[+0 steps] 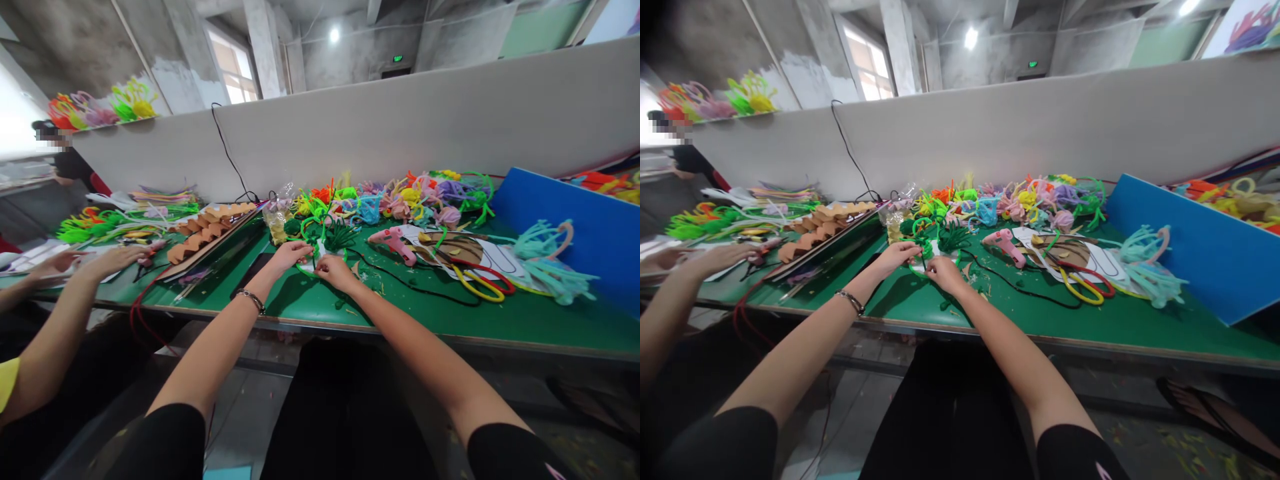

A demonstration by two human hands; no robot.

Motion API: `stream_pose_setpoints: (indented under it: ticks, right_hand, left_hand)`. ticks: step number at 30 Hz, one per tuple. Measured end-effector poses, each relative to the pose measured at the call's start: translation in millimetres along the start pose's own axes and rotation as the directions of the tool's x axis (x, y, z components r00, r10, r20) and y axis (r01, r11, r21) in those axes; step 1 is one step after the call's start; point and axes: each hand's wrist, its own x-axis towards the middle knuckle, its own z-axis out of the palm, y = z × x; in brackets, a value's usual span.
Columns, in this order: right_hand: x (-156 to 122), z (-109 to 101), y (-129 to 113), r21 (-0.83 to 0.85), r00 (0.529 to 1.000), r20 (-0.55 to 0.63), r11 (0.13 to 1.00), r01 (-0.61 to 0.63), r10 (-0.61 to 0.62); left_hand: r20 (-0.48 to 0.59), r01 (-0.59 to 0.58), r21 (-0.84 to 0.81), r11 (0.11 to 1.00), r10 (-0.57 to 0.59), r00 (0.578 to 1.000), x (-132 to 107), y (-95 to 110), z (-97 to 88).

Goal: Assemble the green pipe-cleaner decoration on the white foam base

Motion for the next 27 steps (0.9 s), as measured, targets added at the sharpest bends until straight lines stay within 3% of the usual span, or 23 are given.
stream_pose_setpoints:
  ticks: [11,18,27]
  right_hand:
    - [-1.9,0.3,-0.2,-0.047,1.0,-0.021,0.999,0.006,-0.007]
    - [-2.2,-1.3,-2.5,-0.058,0.995,-0.093,0.998,0.03,-0.035]
    - [-6.1,-1.8,-3.2,-0.08,0.99,-0.112,0.994,0.073,-0.082]
  left_hand:
    - [-0.052,0.028,-0.2,0.979,-0.039,0.998,-1.3,-1.9,1.8]
    - [-0.123,-0.01,-0.299,0.954,-0.029,0.992,1.3,-10.7,7.0]
    - [-0.103,0.002,-0.277,0.961,-0.031,0.994,-2.4,-9.1,6.3]
